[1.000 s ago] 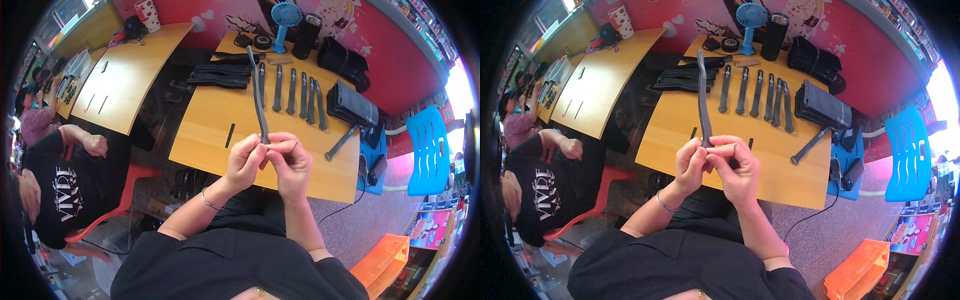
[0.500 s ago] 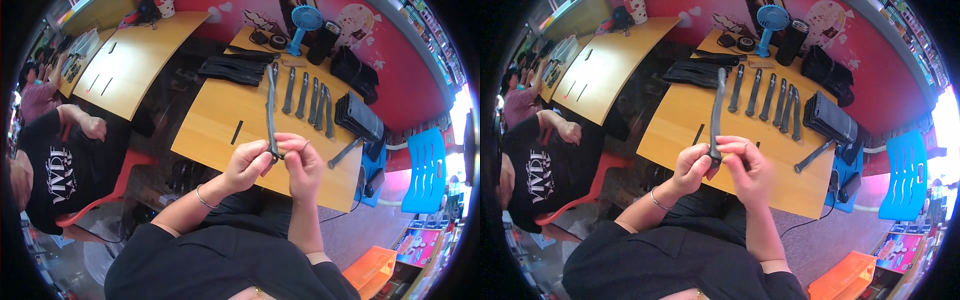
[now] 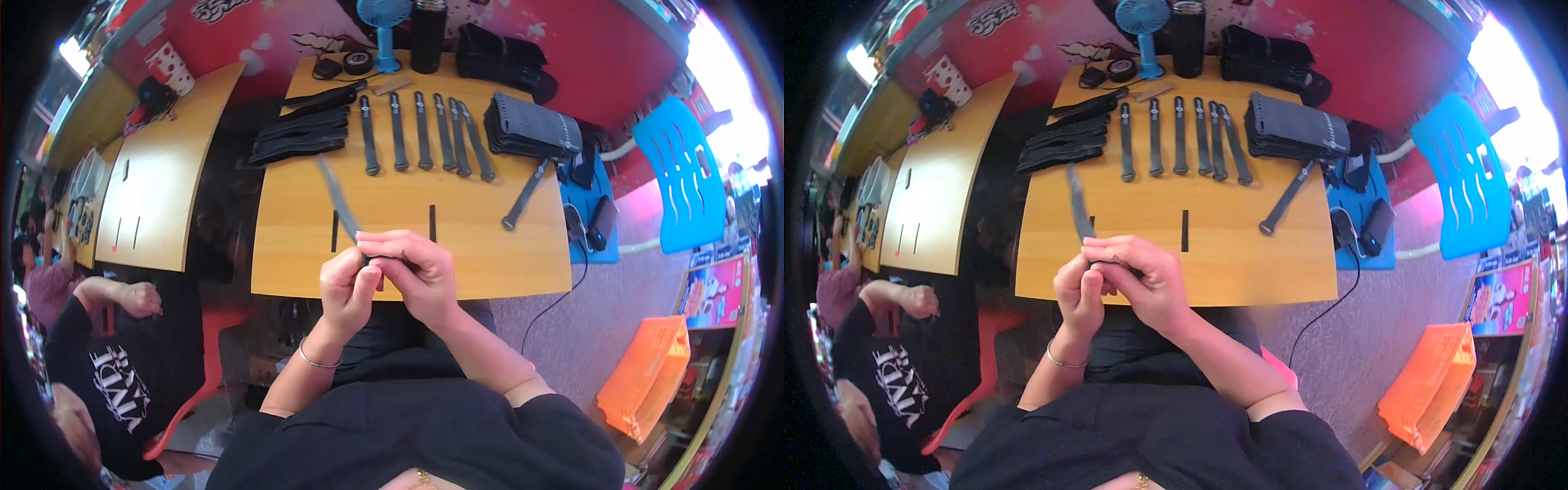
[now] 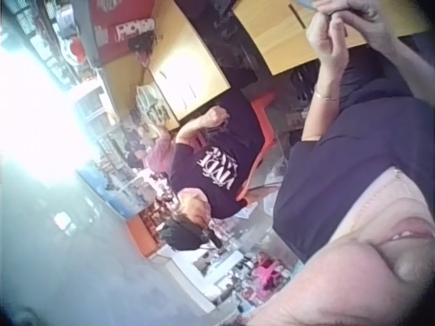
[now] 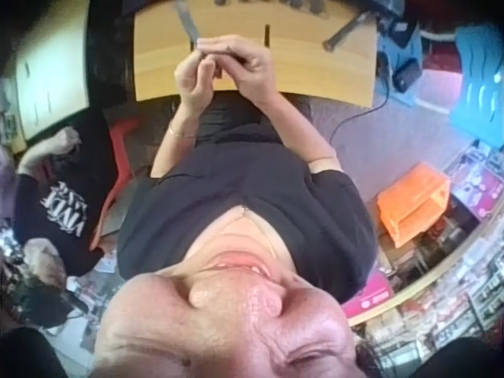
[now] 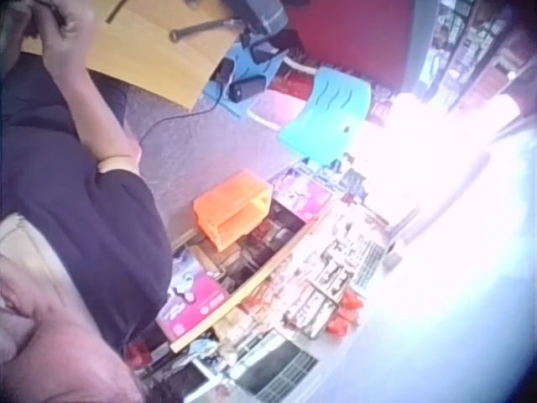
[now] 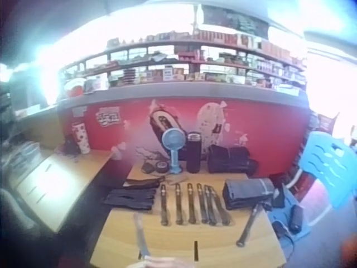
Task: Assembling or inspecting black fabric straps with plastic components at a workbench.
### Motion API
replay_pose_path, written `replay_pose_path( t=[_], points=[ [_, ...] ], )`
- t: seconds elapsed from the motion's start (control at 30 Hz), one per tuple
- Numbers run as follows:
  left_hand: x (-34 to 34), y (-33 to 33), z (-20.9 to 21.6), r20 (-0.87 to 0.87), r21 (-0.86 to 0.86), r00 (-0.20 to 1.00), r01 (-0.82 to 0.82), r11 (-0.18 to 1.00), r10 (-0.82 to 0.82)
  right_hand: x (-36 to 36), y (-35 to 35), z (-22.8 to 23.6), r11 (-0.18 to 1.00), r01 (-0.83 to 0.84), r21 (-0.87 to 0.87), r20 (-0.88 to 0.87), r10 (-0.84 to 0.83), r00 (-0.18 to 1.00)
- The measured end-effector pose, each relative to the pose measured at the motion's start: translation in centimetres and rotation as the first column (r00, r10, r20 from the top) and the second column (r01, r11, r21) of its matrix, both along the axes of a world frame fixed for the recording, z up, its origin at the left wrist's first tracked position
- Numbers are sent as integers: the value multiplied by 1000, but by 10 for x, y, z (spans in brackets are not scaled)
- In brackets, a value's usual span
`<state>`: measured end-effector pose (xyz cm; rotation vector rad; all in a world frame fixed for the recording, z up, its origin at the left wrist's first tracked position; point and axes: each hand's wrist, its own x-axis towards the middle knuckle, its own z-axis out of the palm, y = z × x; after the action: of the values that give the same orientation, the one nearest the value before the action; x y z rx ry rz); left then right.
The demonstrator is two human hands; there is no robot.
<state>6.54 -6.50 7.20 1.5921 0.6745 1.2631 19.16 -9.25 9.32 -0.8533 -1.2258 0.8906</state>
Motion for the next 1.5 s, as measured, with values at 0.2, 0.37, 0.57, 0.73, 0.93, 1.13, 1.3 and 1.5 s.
replay_pose_path(
  t=[0.2, 0.37, 0.57, 0.73, 0.93, 1.13, 1.3, 1.5],
  points=[
    [-19, 4, 11, -176, 170, 971, 193, 966, -163, 26, 8, 10, 989, -12, -146, -427, -52, 903],
    [-64, 6, 21, 68, -99, 785, 620, 779, -616, 141, 8, 28, 939, 340, -45, -431, -325, 842],
    [-69, 7, 20, 66, -147, 687, 724, 674, -724, 227, -44, 37, 696, 693, -189, -351, -707, 614],
    [-68, 3, 13, 286, -216, 795, 597, 772, -535, 298, -99, 37, 371, 928, -26, -238, -904, 354],
    [-31, 6, 17, 307, -190, 876, 438, 878, -371, 243, -92, -13, 322, 838, 440, 475, -876, 86],
    [-2, -4, 13, 297, -338, 945, 238, 911, -137, 188, -96, -76, 751, 618, 233, 894, -416, 167],
    [11, -12, 9, 354, -392, 927, 271, 879, -127, 153, -90, -60, 734, 667, 129, 817, -460, 348],
    [20, -27, 0, 181, -355, 942, 330, 875, -282, 58, -35, -4, 948, 45, -316, -158, -100, 982]
  ],
)
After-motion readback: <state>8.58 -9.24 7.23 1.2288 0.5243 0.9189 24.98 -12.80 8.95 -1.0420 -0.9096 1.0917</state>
